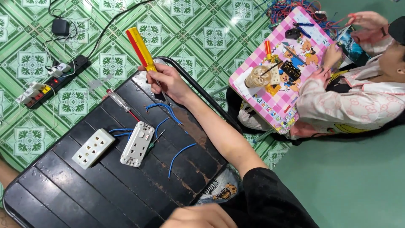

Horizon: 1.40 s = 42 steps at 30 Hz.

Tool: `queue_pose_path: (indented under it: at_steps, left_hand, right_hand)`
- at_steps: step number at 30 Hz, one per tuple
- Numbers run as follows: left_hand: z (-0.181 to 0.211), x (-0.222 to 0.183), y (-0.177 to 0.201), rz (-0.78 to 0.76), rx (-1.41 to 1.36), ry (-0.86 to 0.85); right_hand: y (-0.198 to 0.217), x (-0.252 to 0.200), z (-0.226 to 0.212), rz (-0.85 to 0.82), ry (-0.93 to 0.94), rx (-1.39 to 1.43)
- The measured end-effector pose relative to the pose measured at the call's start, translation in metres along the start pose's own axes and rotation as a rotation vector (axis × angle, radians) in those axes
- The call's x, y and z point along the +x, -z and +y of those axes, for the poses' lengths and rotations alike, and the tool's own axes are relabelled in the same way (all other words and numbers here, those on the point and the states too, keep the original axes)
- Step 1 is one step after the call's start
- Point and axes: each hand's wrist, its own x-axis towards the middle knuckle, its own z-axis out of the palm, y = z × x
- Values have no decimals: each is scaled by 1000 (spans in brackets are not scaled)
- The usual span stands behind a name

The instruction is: Wiring and assembling an electrical socket using a screwdriver

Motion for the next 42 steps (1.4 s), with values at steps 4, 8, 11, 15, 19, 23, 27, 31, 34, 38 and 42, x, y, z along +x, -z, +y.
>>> queue_pose_path:
  at_steps: [4,8,11,15,19,23,27,31,34,38,42]
  left_hand:
    - [114,46,-25,458,435,-360]
    - [122,-8,5,489,705,-293]
    - [125,-91,59,423,878,-192]
    - [137,-282,216,-33,1452,-189]
    - [145,-126,80,1149,1374,-182]
    - [130,-121,120,1233,1863,18]
    - [104,-136,148,1203,1798,134]
    - [95,-139,151,1176,1798,128]
    - [95,-137,153,1178,1707,72]
    - [93,-131,157,1152,1707,83]
    - [101,-123,156,1176,1636,119]
  right_hand:
    - [1,0,0,10,1,18]
    - [0,-1,0,13,-12,24]
    - [0,0,0,9,-11,27]
    - [-2,-1,-2,27,-27,22]
    - [-2,-1,-2,24,-22,14]
    - [-1,-1,-2,26,-24,39]
    - [-1,-1,-2,20,-16,39]
    - [-1,-3,-2,14,-17,56]
    - [-3,-4,-5,27,-11,19]
    - [-3,-4,-5,27,-9,27]
    - [-3,-5,-6,25,-11,12]
